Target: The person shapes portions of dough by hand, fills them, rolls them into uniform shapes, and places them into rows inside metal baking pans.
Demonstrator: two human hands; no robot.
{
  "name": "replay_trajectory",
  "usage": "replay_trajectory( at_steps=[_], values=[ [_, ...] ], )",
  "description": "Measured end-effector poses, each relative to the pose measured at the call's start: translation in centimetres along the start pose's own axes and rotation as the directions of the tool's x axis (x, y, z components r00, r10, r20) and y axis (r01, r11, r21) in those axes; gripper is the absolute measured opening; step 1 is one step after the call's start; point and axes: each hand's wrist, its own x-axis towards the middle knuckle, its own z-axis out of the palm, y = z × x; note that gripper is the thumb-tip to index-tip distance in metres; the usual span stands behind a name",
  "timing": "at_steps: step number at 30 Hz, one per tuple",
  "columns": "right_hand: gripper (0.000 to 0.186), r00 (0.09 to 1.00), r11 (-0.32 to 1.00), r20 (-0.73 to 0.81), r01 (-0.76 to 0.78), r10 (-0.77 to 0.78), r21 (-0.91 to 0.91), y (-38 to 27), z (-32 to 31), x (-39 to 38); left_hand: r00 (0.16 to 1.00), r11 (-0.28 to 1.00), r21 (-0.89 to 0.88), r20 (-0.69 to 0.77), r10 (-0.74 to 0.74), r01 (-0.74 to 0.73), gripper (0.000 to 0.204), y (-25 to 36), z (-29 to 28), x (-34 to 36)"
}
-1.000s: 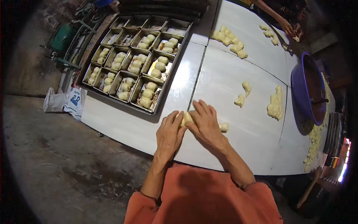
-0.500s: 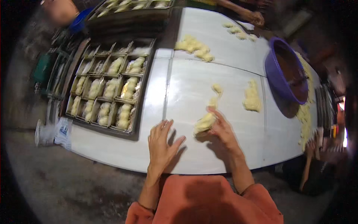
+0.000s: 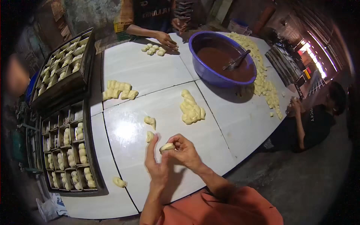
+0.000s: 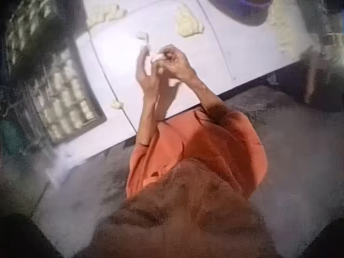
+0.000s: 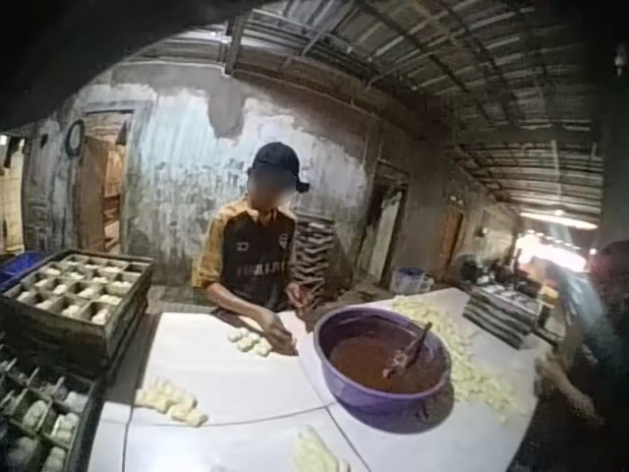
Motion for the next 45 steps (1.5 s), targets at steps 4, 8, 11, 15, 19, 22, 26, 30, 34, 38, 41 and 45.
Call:
replay_trajectory(
  at_steps=[4,8,11,15,19,22,26,30,34,38,41,45],
  values=[
    [0.031,0.999,0.849,0.037,-0.029,0.01,0.527,-4.4,0.3,-0.1,0.957,0.924,-0.251,-0.073,0.28,-0.29,0.083,-1.5,5.6,2.1],
    [0.026,0.997,0.866,-0.043,-0.035,0.065,0.499,-6.2,-3.8,2.5,0.987,0.912,-0.384,0.01,0.158,-0.143,0.086,-1.5,9.7,3.8],
    [0.02,0.968,0.923,-0.183,0.225,-0.174,0.312,-9.2,-10.3,6.7,0.953,0.914,-0.343,0.276,-0.123,0.218,0.081,-0.6,10.1,4.5],
    [0.026,0.814,0.784,-0.325,0.236,-0.482,-0.574,-16.9,-19.7,14.3,0.836,0.886,-0.156,0.434,-0.335,0.436,0.054,-0.5,6.8,4.8],
    [0.032,0.931,0.371,-0.235,-0.121,-0.279,-0.921,-19.0,-27.3,20.9,0.838,0.841,-0.134,0.26,-0.48,0.524,0.04,-3.6,4.7,3.9],
    [0.03,0.996,0.078,-0.075,-0.078,0.043,-0.994,-17.1,-34.6,24.3,0.825,0.827,-0.134,0.255,-0.504,0.547,0.041,-3.3,4.2,4.4],
    [0.027,0.964,0.204,-0.191,-0.228,0.187,-0.952,-15.2,-34.2,24.9,0.789,0.808,-0.083,0.299,-0.537,0.583,0.042,-3.8,3.2,4.0],
    [0.022,0.969,0.531,-0.243,-0.224,0.035,-0.817,-18.7,-28.2,21.9,0.787,0.824,-0.018,0.309,-0.534,0.566,0.042,-4.8,3.0,3.6],
    [0.02,0.947,0.885,-0.268,0.036,-0.179,-0.464,-18.7,-22.9,19.1,0.786,0.803,-0.143,0.361,-0.502,0.578,0.042,-3.9,5.0,4.8],
    [0.012,0.984,0.998,-0.174,0.036,-0.044,-0.051,-14.5,-15.3,14.4,0.771,0.717,-0.327,0.441,-0.46,0.615,0.043,-2.1,7.5,6.9],
    [0.013,0.989,0.994,-0.143,-0.028,0.044,0.107,-9.2,-8.3,11.8,0.779,0.564,-0.538,0.422,-0.464,0.627,0.043,-1.1,7.1,7.5],
    [0.019,0.983,0.98,-0.067,-0.166,0.174,0.106,-5.3,-2.8,8.7,0.787,0.412,-0.694,0.384,-0.482,0.591,0.032,-1.4,2.5,5.6]
  ],
)
